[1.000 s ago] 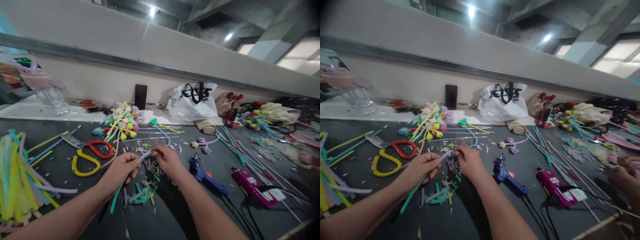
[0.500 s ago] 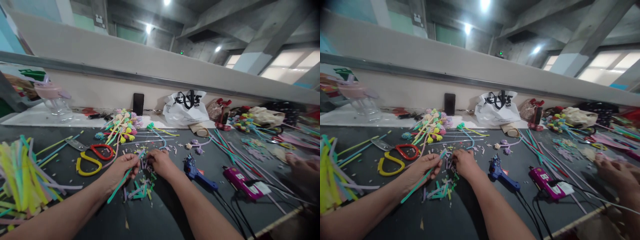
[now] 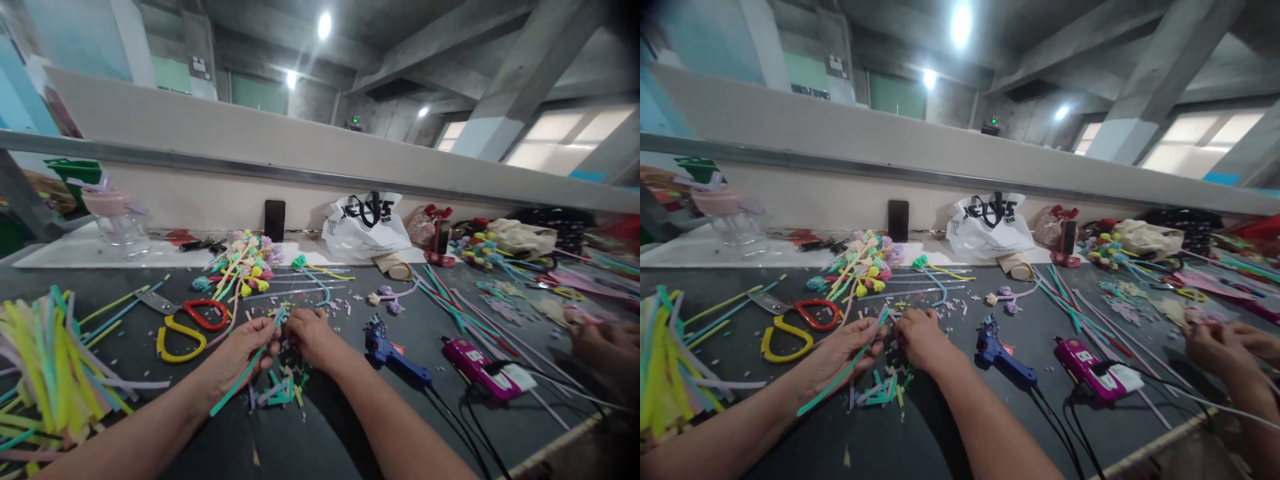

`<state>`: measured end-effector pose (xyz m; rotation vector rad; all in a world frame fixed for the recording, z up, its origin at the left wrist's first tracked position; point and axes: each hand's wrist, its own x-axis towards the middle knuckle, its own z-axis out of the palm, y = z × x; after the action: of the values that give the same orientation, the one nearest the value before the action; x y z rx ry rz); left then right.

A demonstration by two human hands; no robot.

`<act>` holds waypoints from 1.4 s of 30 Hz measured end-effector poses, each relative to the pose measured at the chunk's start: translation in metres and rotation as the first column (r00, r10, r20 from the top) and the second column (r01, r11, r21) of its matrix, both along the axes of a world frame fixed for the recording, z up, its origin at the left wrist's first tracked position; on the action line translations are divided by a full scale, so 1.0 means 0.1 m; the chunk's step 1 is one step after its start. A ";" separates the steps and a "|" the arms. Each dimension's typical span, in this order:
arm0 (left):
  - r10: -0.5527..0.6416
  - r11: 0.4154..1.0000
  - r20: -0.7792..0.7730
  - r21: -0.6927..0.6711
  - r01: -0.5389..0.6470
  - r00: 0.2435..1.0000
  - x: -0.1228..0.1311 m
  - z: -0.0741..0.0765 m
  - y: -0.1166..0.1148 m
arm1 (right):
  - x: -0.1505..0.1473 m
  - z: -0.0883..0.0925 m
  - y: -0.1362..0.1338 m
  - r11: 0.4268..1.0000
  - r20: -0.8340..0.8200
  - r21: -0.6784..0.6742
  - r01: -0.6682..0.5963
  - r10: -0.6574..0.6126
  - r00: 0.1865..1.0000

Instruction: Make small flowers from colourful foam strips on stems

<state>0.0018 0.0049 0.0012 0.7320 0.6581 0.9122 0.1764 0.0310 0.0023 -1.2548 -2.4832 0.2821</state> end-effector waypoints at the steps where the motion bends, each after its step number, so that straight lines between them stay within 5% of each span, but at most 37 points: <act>1: -0.022 1.000 0.014 -0.022 0.022 1.000 0.00 0.01 -0.01 | 0.01 0.00 0.01 1.000 -0.014 -0.007 0.004 -0.004 1.000; 8: -0.103 0.989 0.130 -0.088 0.115 0.986 -0.01 -0.02 -0.01 | 0.12 -0.06 0.15 0.996 -0.159 -0.089 -0.023 0.008 0.987; 19: -0.142 0.978 -0.006 -0.154 0.139 0.990 0.01 0.03 0.02 | 0.20 0.11 0.13 0.965 -0.356 -0.263 0.022 -0.118 0.927; 27: -0.193 0.962 0.073 -0.182 0.203 0.979 -0.06 -0.03 0.03 | 0.21 0.16 0.13 0.809 -0.557 -0.587 -0.035 -0.371 0.743; 36: -0.162 0.979 0.057 -0.117 0.168 0.985 -0.03 -0.02 0.03 | 0.19 0.17 0.09 0.777 -0.632 -0.611 -0.152 -0.363 0.685; 42: -0.114 0.991 -0.010 -0.064 0.113 0.993 -0.02 0.01 0.02 | 0.19 0.15 0.14 0.780 -0.612 -0.619 -0.094 -0.404 0.680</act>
<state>-0.0004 0.0068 0.0020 0.7123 0.6475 0.7791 0.1951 0.0452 0.0170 -1.2256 -1.5832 1.3468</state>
